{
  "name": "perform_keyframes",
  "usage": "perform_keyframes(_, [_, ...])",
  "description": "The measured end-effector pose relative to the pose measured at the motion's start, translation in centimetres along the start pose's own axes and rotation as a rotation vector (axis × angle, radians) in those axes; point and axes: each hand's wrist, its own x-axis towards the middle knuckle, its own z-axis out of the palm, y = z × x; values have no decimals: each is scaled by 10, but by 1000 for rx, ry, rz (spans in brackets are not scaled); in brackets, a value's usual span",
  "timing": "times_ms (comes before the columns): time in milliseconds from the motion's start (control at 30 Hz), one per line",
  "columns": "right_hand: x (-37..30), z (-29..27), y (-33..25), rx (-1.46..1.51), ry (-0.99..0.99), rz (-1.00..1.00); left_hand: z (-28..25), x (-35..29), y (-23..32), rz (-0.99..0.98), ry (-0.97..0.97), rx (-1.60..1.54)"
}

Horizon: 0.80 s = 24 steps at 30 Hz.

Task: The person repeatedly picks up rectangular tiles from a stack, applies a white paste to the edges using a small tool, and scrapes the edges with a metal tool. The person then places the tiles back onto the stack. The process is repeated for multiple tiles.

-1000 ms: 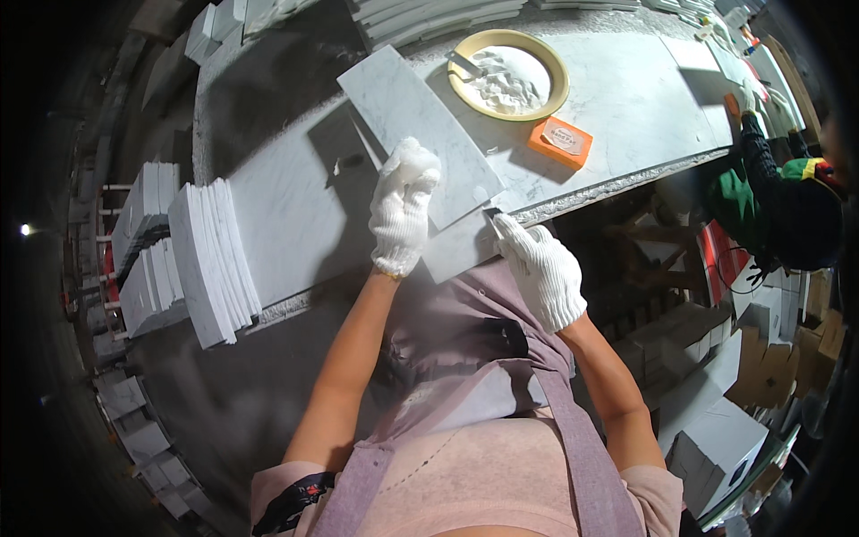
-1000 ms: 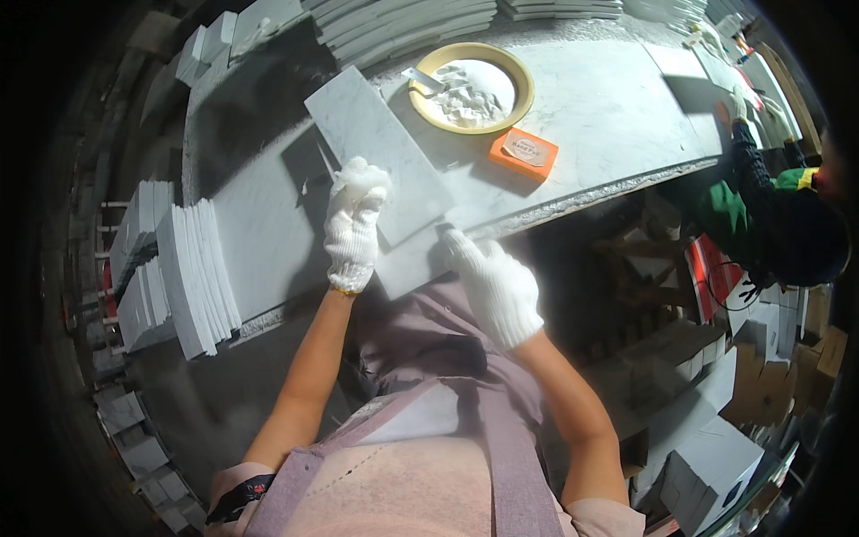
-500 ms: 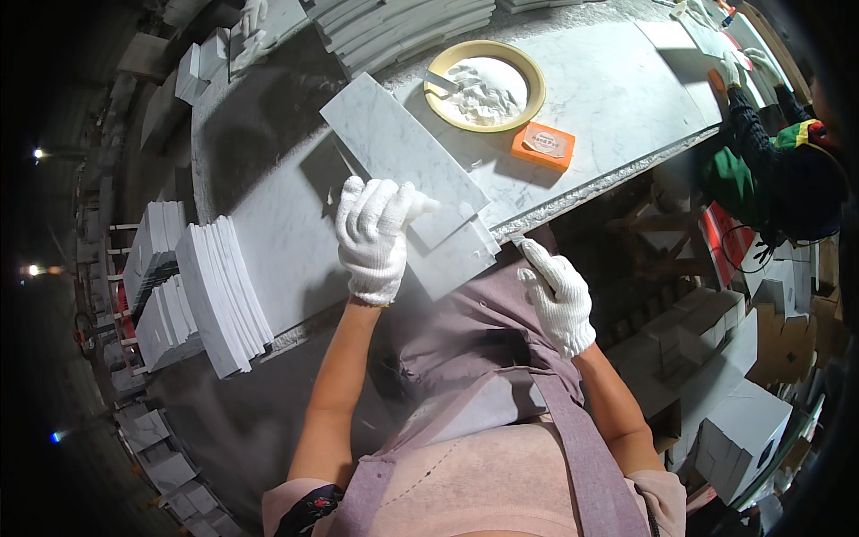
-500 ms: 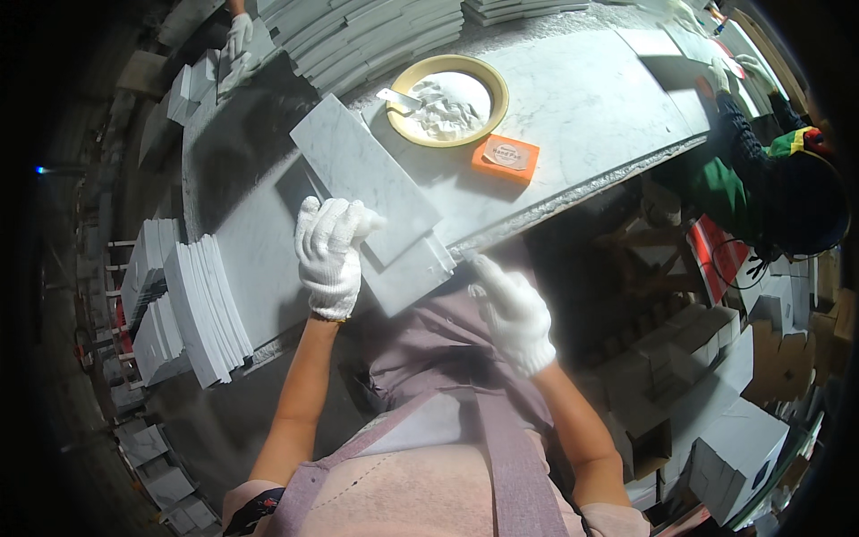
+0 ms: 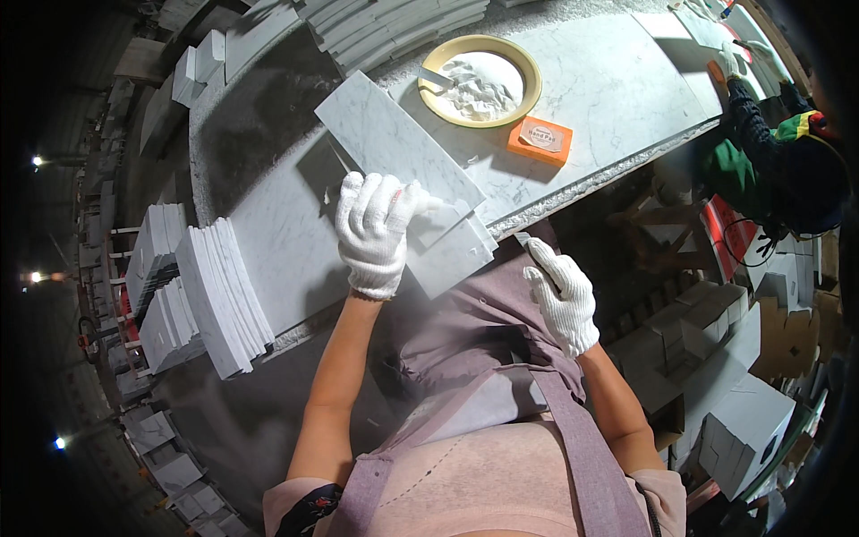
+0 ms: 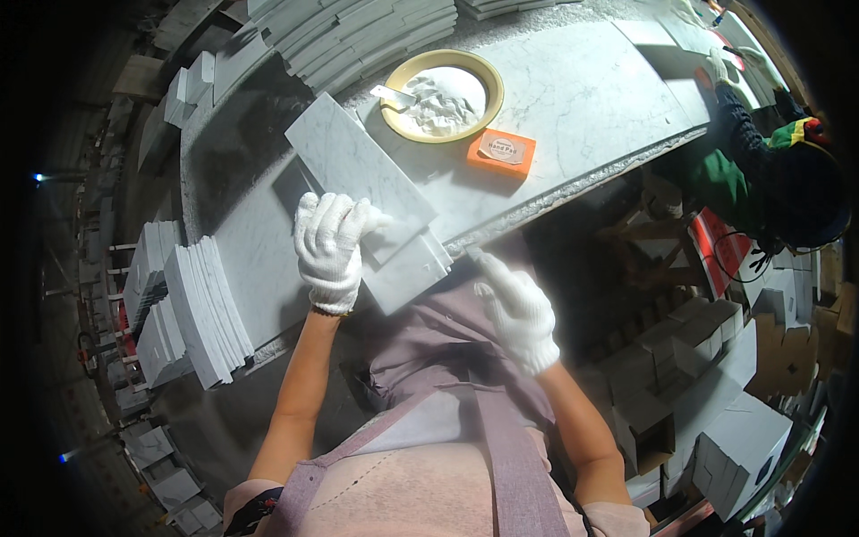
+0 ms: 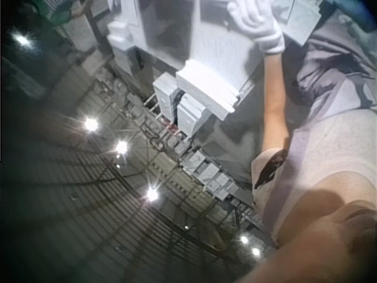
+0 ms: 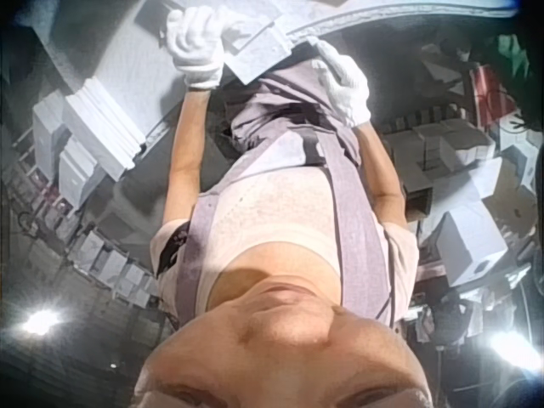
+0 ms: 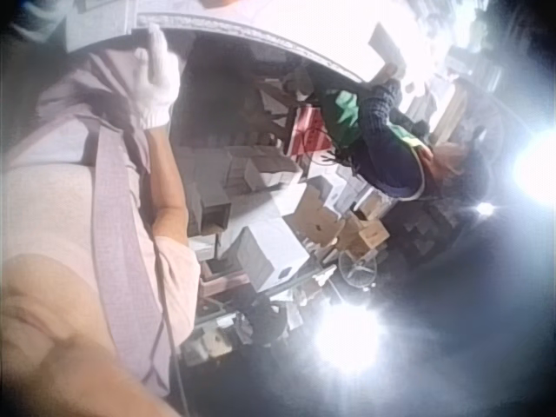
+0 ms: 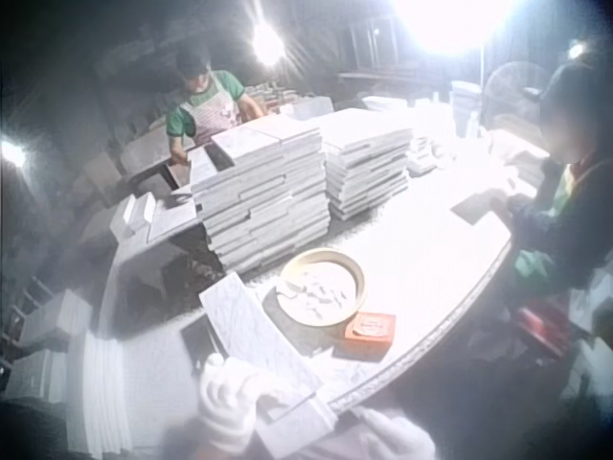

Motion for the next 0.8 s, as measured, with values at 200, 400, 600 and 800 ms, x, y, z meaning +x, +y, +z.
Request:
perform_keyframes(200, [0, -1, -1, 38, -42, 75, 1, 1, 1, 27, -7, 43])
perform_keyframes(400, [1, -1, -3, 68, -41, 87, -2, 0, 3, 14, -35, 66])
perform_keyframes(600, [0, 0, -3, 76, -50, 116, -4, 1, 3, 29, -38, 78])
perform_keyframes(800, [0, 1, -1, 63, -39, 116, -1, 3, 2, 40, -6, 55])
